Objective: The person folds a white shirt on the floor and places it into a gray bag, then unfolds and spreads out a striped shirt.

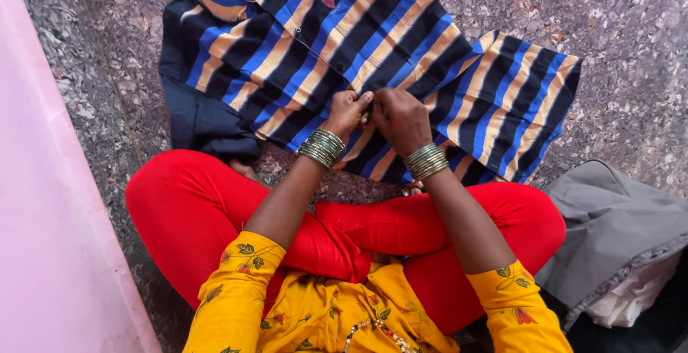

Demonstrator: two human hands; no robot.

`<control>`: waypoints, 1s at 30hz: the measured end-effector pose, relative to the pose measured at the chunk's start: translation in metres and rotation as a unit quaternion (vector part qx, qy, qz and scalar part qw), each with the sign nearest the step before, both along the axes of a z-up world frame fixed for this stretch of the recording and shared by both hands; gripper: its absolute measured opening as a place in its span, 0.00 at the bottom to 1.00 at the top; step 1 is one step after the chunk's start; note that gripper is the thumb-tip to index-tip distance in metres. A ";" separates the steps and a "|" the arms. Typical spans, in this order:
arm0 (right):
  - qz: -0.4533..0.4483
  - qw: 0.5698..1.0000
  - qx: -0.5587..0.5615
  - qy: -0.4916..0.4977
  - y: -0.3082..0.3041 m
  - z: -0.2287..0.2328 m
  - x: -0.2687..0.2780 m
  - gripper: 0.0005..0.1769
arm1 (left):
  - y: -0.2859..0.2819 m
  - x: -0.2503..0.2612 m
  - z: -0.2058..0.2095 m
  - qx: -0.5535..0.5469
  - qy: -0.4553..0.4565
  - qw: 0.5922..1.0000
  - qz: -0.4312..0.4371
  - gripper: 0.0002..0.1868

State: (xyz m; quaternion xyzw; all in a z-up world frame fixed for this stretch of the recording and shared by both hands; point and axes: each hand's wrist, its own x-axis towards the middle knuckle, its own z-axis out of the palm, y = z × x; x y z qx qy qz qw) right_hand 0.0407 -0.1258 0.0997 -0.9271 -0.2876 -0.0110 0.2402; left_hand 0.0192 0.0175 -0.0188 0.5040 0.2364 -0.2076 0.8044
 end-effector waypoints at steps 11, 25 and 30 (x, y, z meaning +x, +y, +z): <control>-0.107 0.950 0.124 0.265 -0.015 -0.018 0.011 0.12 | 0.000 0.001 0.038 0.063 0.015 0.998 0.021 0.11; -0.147 0.885 0.207 0.390 -0.022 -0.044 0.024 0.10 | -0.005 0.001 0.032 0.196 -0.032 0.980 -0.019 0.09; -0.160 0.885 0.195 0.390 -0.027 -0.054 0.029 0.11 | -0.008 -0.001 0.036 0.231 -0.039 0.972 -0.024 0.10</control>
